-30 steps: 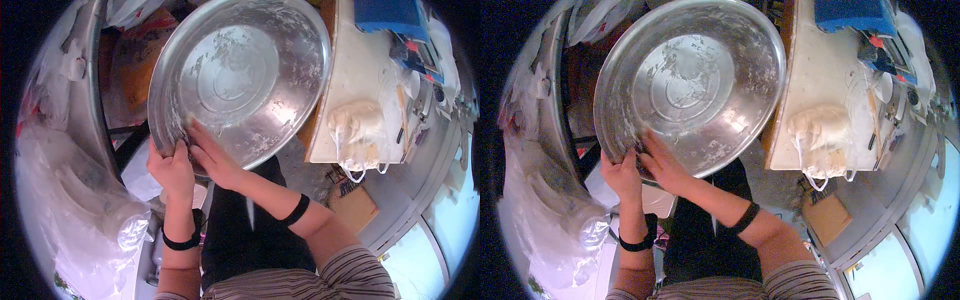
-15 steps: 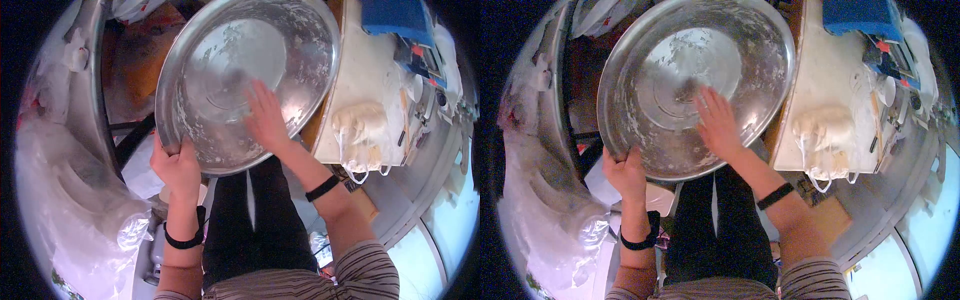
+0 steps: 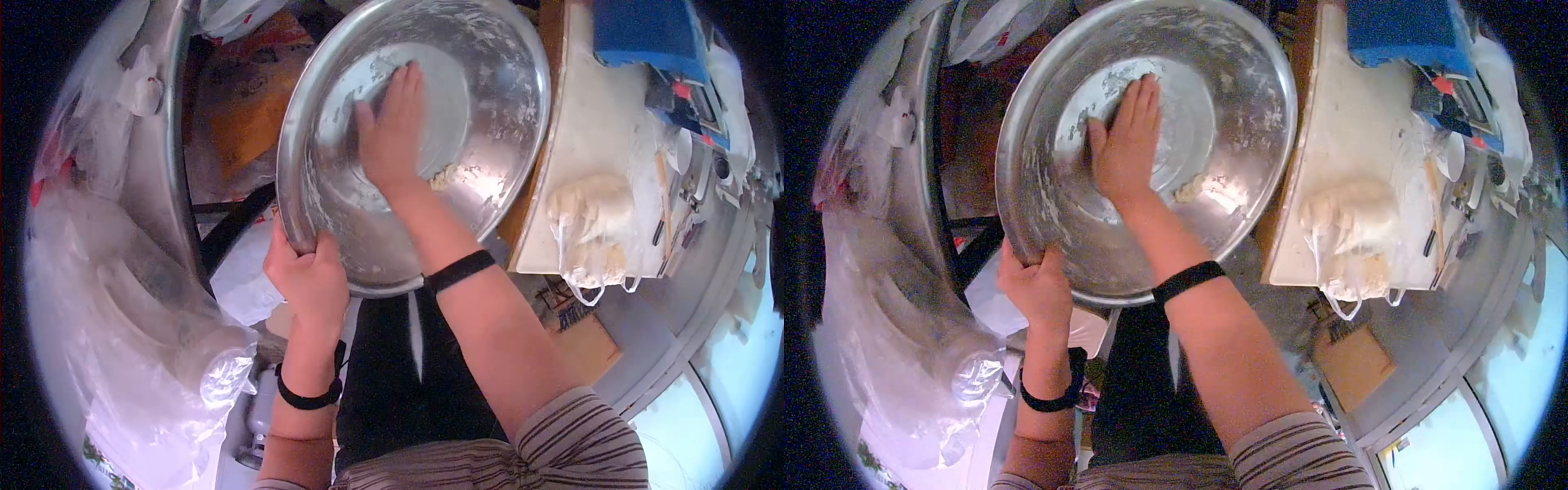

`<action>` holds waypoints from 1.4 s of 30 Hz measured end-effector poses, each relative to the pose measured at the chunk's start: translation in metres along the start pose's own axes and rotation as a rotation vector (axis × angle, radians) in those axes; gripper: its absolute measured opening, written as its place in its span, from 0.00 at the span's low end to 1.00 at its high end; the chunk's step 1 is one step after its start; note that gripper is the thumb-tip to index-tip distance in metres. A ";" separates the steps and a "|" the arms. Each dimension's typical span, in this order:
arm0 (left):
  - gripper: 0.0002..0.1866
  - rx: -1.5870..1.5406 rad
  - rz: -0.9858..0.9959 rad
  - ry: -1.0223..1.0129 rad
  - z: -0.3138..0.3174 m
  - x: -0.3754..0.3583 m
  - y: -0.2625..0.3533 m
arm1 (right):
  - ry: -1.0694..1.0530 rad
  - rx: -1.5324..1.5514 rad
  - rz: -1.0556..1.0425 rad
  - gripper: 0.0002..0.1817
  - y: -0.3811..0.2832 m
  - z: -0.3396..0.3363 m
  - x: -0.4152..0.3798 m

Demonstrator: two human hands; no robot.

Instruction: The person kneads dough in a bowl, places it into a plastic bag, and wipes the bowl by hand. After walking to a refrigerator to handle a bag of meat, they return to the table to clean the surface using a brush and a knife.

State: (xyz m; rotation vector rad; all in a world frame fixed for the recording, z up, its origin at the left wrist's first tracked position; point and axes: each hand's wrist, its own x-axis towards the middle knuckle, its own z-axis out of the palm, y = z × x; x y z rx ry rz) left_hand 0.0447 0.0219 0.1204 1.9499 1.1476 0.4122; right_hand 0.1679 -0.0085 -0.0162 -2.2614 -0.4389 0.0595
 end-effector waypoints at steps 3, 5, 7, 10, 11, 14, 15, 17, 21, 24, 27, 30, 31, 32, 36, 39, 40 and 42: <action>0.17 -0.063 0.007 0.013 0.003 0.003 -0.002 | -0.469 0.134 -0.311 0.38 -0.023 -0.016 -0.034; 0.18 -0.096 -0.020 0.022 0.002 0.001 -0.008 | -0.522 0.145 -0.372 0.38 -0.015 -0.024 -0.045; 0.18 -0.043 -0.098 -0.015 -0.003 -0.001 -0.016 | -0.656 -0.128 -0.671 0.38 0.014 -0.029 -0.019; 0.17 -0.078 -0.117 -0.063 -0.005 0.009 -0.007 | -0.613 -0.192 -0.516 0.37 0.042 -0.033 0.006; 0.17 -0.082 -0.119 -0.058 -0.004 0.008 -0.007 | -0.616 -0.194 -0.522 0.37 0.058 -0.039 0.017; 0.17 0.018 -0.066 -0.041 -0.006 0.005 -0.008 | -0.326 -0.532 -0.307 0.39 0.082 -0.040 0.026; 0.16 0.003 -0.062 -0.036 -0.005 0.005 -0.007 | -0.278 -0.358 -0.249 0.40 0.077 -0.033 0.022; 0.16 -0.026 -0.065 -0.029 0.000 0.005 -0.006 | -0.324 -0.119 -0.171 0.41 0.049 -0.020 0.012; 0.16 -0.045 -0.042 0.000 -0.001 0.007 -0.009 | -0.628 0.074 -0.570 0.45 0.002 -0.015 -0.024; 0.16 -0.023 -0.078 -0.032 -0.005 0.009 -0.012 | -0.656 -0.256 -0.607 0.45 0.039 -0.030 0.012; 0.17 -0.040 -0.122 -0.055 -0.006 0.007 -0.011 | -0.515 -0.253 -0.397 0.45 0.085 -0.053 0.018; 0.20 -0.048 -0.087 -0.021 -0.003 0.000 -0.019 | -0.359 -0.318 -0.135 0.44 0.109 -0.062 -0.027; 0.21 -0.037 -0.021 0.013 -0.002 -0.002 -0.023 | -0.380 -0.266 -0.076 0.44 0.103 -0.060 -0.051; 0.21 -0.041 -0.024 0.020 -0.002 -0.002 -0.027 | -0.460 -0.205 -0.065 0.44 0.092 -0.062 -0.074; 0.26 -0.065 -0.020 -0.060 -0.007 0.000 -0.022 | -0.911 -0.068 -0.150 0.40 0.060 -0.096 -0.119; 0.27 -0.052 -0.071 -0.121 -0.014 0.002 -0.009 | -0.812 -0.203 0.005 0.45 0.064 -0.110 -0.085; 0.27 -0.016 -0.084 -0.145 -0.014 0.001 -0.007 | -0.642 -0.286 -0.086 0.42 0.077 -0.112 -0.069; 0.27 -0.040 -0.041 -0.118 -0.012 -0.006 -0.020 | -0.386 -0.411 -0.220 0.41 0.107 -0.112 -0.032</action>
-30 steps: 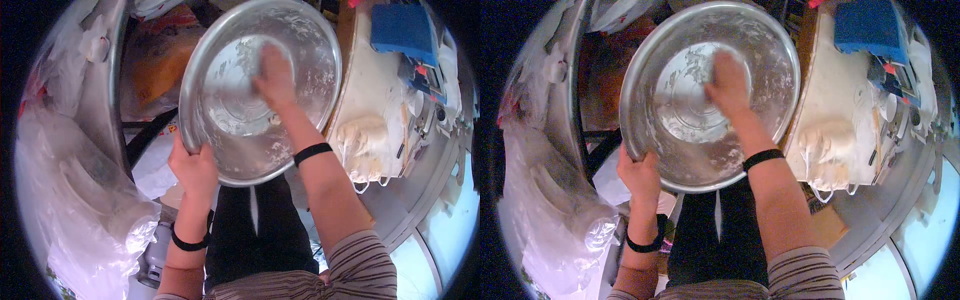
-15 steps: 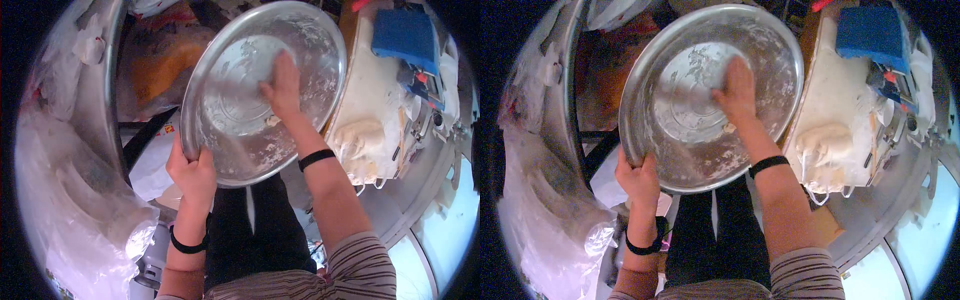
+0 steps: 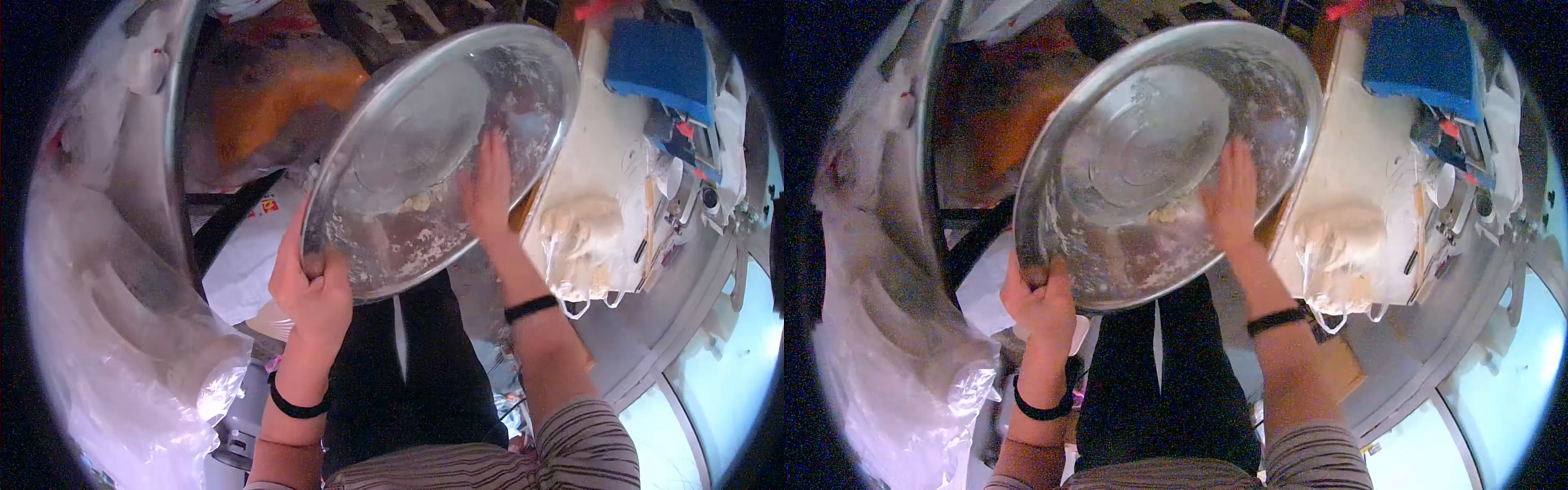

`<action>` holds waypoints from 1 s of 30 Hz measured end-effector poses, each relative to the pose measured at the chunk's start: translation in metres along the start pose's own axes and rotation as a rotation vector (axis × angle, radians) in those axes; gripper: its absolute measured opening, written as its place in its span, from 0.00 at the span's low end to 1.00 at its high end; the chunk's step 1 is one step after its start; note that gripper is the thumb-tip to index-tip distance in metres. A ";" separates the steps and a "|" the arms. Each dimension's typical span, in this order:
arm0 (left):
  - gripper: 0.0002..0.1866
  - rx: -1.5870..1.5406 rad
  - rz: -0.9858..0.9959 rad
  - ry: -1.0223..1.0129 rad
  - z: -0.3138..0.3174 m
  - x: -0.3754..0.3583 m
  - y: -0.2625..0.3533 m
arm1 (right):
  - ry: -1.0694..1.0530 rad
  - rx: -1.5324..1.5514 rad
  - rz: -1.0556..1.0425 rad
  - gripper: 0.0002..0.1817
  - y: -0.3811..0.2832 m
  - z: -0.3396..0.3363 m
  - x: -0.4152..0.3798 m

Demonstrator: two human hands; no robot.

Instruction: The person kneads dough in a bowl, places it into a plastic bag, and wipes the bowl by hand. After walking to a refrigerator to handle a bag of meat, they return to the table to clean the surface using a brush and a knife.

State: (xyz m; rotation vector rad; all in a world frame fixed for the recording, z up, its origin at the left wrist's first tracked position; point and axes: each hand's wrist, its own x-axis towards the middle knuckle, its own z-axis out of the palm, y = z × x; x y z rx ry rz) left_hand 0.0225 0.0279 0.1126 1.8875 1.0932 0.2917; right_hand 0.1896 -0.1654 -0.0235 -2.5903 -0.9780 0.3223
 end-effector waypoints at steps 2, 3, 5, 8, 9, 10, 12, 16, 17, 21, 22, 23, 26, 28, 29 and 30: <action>0.26 -0.023 0.043 0.023 0.001 -0.005 -0.006 | 0.081 -0.056 -0.013 0.43 0.015 0.005 0.014; 0.26 -0.035 0.032 0.031 0.001 -0.007 -0.007 | 0.033 -0.150 0.007 0.42 0.014 0.008 0.016; 0.26 -0.049 0.027 0.038 0.002 -0.007 -0.005 | -0.010 -0.244 0.028 0.41 0.004 0.022 0.009; 0.25 0.007 -0.013 0.017 0.000 -0.006 0.004 | -0.026 0.196 0.224 0.39 -0.048 0.058 -0.036; 0.25 -0.007 0.005 0.019 0.001 -0.006 0.007 | -0.045 0.307 0.307 0.39 -0.069 0.061 -0.049; 0.26 -0.023 0.019 0.019 0.002 -0.007 0.009 | -0.087 0.358 0.322 0.37 -0.087 0.058 -0.056; 0.27 0.007 0.063 0.002 0.000 -0.008 0.010 | -0.169 0.460 0.319 0.35 -0.116 0.049 -0.065; 0.28 0.040 0.144 -0.012 -0.002 -0.006 0.017 | -0.199 0.633 0.234 0.32 -0.150 0.039 -0.073; 0.28 0.038 0.148 -0.012 -0.002 -0.006 0.019 | -0.195 0.631 0.233 0.32 -0.154 0.037 -0.072; 0.27 0.054 0.179 -0.006 0.000 -0.003 0.029 | -0.189 0.742 0.249 0.28 -0.163 0.026 -0.074; 0.27 0.036 0.151 -0.007 0.001 -0.003 0.032 | -0.186 0.781 0.248 0.27 -0.164 0.024 -0.075; 0.27 0.028 0.159 -0.016 0.001 -0.004 0.033 | -0.175 0.774 0.255 0.27 -0.163 0.024 -0.076; 0.24 0.117 0.091 0.069 0.004 -0.004 0.032 | -0.126 0.925 0.219 0.26 -0.156 0.020 -0.079; 0.23 0.071 0.076 0.055 0.003 -0.005 0.026 | -0.275 1.210 0.524 0.23 -0.152 0.014 -0.079; 0.22 0.042 0.051 0.062 0.003 -0.006 0.022 | -0.352 1.356 0.672 0.21 -0.149 0.010 -0.079; 0.22 0.036 0.060 0.056 0.002 -0.007 0.017 | -0.339 1.355 0.673 0.21 -0.142 0.006 -0.080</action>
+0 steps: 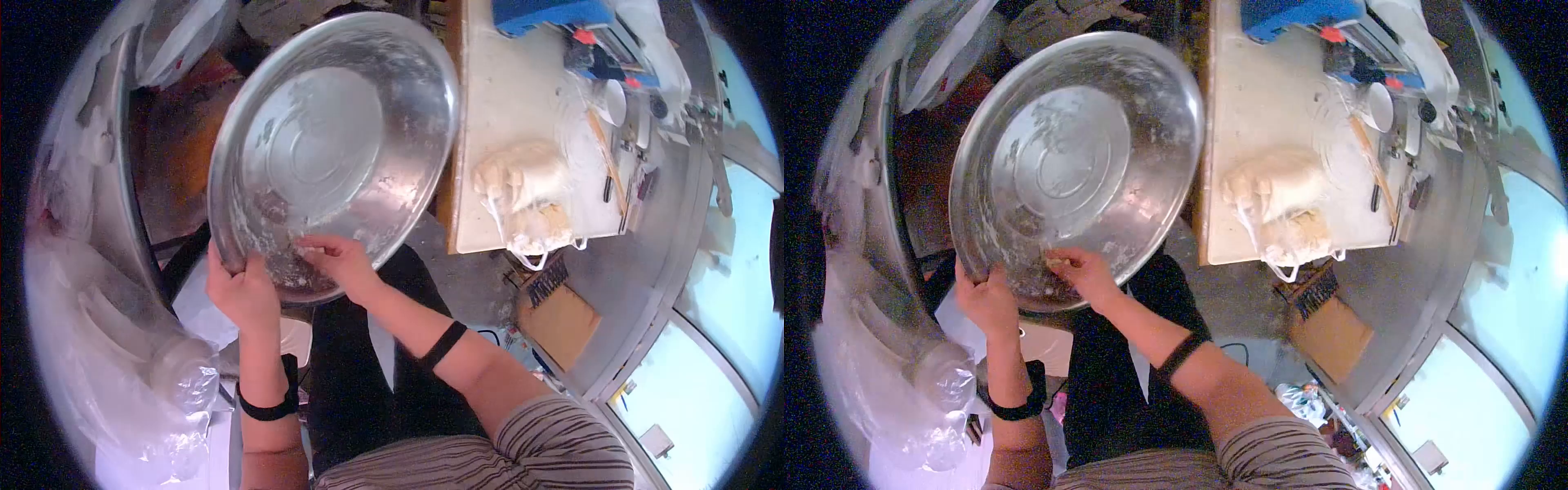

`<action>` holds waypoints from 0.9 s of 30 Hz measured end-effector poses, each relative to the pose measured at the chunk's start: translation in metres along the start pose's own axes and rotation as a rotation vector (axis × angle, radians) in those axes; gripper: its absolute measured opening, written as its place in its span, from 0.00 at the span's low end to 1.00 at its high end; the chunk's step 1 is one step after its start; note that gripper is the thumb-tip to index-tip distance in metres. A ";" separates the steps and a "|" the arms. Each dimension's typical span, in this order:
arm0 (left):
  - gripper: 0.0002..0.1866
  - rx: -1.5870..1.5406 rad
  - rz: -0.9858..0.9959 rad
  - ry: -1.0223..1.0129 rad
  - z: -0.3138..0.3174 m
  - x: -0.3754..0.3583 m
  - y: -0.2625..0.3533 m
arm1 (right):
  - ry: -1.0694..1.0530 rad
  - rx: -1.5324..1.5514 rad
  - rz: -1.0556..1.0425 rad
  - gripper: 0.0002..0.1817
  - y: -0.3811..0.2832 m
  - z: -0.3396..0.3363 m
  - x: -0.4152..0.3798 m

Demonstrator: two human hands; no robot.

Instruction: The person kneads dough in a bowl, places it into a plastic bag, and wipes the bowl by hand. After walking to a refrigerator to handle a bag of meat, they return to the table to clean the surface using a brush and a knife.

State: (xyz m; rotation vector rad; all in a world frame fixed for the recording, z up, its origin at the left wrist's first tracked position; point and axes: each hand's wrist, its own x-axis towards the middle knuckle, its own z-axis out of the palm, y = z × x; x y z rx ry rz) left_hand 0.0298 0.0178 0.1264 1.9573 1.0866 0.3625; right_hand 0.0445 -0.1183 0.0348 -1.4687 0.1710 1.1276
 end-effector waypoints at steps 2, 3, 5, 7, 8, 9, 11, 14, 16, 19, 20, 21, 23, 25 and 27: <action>0.21 -0.081 -0.088 0.002 -0.001 -0.001 -0.007 | -0.075 0.372 0.078 0.17 -0.006 -0.022 -0.004; 0.21 -0.081 -0.083 0.003 -0.001 -0.001 -0.006 | -0.118 0.556 0.121 0.15 -0.014 -0.034 -0.009; 0.21 0.000 -0.063 0.047 -0.001 -0.003 -0.007 | -0.092 0.677 -0.022 0.10 -0.037 -0.071 -0.032; 0.22 0.046 -0.042 0.070 -0.001 -0.002 -0.015 | 0.031 0.585 -0.151 0.09 -0.053 -0.116 -0.055; 0.22 0.090 -0.018 0.084 -0.001 -0.001 -0.019 | 0.029 0.608 -0.241 0.09 -0.070 -0.141 -0.072; 0.22 0.091 -0.025 0.074 -0.001 -0.002 -0.022 | 0.093 0.561 -0.297 0.10 -0.077 -0.168 -0.089; 0.23 0.006 -0.076 0.091 0.000 0.000 -0.021 | 0.339 0.351 -0.400 0.11 -0.101 -0.209 -0.127; 0.22 0.014 -0.045 0.087 0.003 -0.001 -0.018 | 0.732 0.114 -0.360 0.14 -0.111 -0.257 -0.164; 0.21 0.026 -0.044 0.107 0.004 -0.005 -0.012 | 0.819 0.046 -0.331 0.15 -0.098 -0.284 -0.164; 0.21 0.073 -0.011 0.110 0.006 -0.010 -0.002 | 0.863 -0.623 -0.322 0.14 -0.051 -0.321 -0.141; 0.21 0.058 -0.022 0.123 0.008 -0.013 0.002 | 0.910 -0.747 -0.424 0.13 -0.052 -0.323 -0.140; 0.21 0.049 -0.039 0.137 0.007 -0.017 0.004 | 0.948 -0.871 -0.524 0.12 -0.053 -0.323 -0.139; 0.22 0.071 -0.045 0.137 0.005 -0.020 0.003 | 1.000 -0.742 -0.404 0.12 -0.056 -0.322 -0.144; 0.22 0.075 -0.049 0.138 0.008 -0.019 0.003 | 1.057 -0.620 -0.296 0.11 -0.058 -0.321 -0.147; 0.22 0.041 -0.021 0.118 0.004 -0.021 -0.003 | 1.020 -0.635 -0.285 0.15 -0.060 -0.316 -0.143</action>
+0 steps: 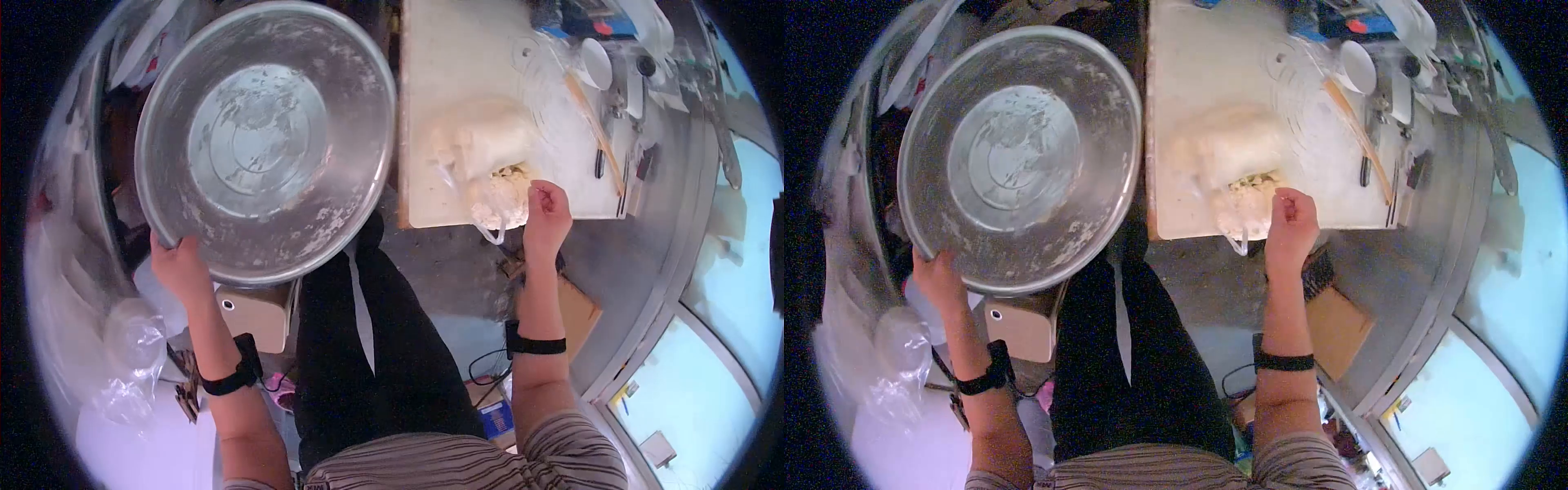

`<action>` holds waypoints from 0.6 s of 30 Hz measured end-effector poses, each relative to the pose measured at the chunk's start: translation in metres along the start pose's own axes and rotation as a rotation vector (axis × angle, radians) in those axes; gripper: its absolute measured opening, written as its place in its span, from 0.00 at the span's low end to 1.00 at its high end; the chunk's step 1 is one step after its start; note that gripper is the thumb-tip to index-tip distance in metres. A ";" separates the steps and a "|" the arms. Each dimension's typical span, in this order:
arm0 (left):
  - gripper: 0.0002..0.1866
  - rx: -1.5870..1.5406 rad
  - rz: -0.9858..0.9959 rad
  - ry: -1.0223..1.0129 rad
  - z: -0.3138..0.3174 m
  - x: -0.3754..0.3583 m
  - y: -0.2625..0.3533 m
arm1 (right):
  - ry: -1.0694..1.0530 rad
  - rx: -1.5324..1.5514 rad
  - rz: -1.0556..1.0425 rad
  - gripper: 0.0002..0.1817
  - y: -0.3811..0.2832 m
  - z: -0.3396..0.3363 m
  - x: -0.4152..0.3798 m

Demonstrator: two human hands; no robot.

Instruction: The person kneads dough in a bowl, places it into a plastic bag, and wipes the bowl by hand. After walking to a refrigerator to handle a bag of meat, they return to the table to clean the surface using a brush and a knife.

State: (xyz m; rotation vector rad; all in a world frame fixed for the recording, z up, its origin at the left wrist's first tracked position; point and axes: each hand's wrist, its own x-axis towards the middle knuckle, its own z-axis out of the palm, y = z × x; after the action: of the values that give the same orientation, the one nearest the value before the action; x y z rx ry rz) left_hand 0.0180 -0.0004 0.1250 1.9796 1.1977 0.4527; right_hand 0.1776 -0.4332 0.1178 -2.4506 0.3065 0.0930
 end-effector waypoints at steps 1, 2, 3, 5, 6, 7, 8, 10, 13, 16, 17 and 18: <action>0.22 0.008 -0.013 0.018 -0.001 -0.001 -0.003 | -0.020 0.002 -0.012 0.15 -0.005 0.001 0.000; 0.22 0.056 -0.025 0.038 0.001 -0.003 -0.004 | -0.067 -0.141 -0.069 0.17 -0.014 0.000 0.001; 0.23 0.107 -0.035 0.060 0.002 -0.003 -0.004 | -0.113 -0.279 -0.130 0.20 -0.022 0.001 0.001; 0.23 0.070 -0.057 0.076 0.003 -0.005 -0.004 | -0.078 -0.225 -0.253 0.21 -0.036 0.006 -0.002; 0.23 0.018 -0.071 0.067 0.003 -0.007 -0.003 | -0.019 -0.182 -0.359 0.23 -0.046 0.010 -0.004; 0.23 0.030 -0.080 0.081 0.002 -0.009 -0.002 | -0.075 -0.077 -0.338 0.22 -0.057 0.016 -0.008; 0.22 0.063 -0.052 0.075 0.002 -0.010 -0.001 | -0.088 -0.073 -0.344 0.22 -0.063 0.029 -0.014; 0.22 0.091 -0.030 0.077 0.002 -0.013 -0.002 | -0.503 0.266 -0.202 0.23 -0.073 0.068 -0.030; 0.20 -0.106 -0.045 0.039 0.003 -0.022 -0.003 | -0.788 0.086 -0.495 0.29 -0.087 0.141 -0.056; 0.18 0.032 -0.053 0.035 -0.001 -0.038 0.006 | -0.690 -0.077 -0.680 0.33 -0.077 0.214 -0.053; 0.19 -0.010 -0.072 0.035 -0.001 -0.042 0.007 | -0.602 -0.108 -0.701 0.33 -0.070 0.232 -0.057; 0.19 -0.054 -0.090 0.034 -0.001 -0.044 0.007 | -0.609 -0.108 -0.697 0.33 -0.063 0.247 -0.071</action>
State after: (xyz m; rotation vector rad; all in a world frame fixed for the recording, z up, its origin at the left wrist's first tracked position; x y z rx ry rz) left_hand -0.0002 -0.0403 0.1345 1.8713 1.2765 0.4695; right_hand 0.1263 -0.2172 -0.0266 -2.3530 -0.8222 0.5394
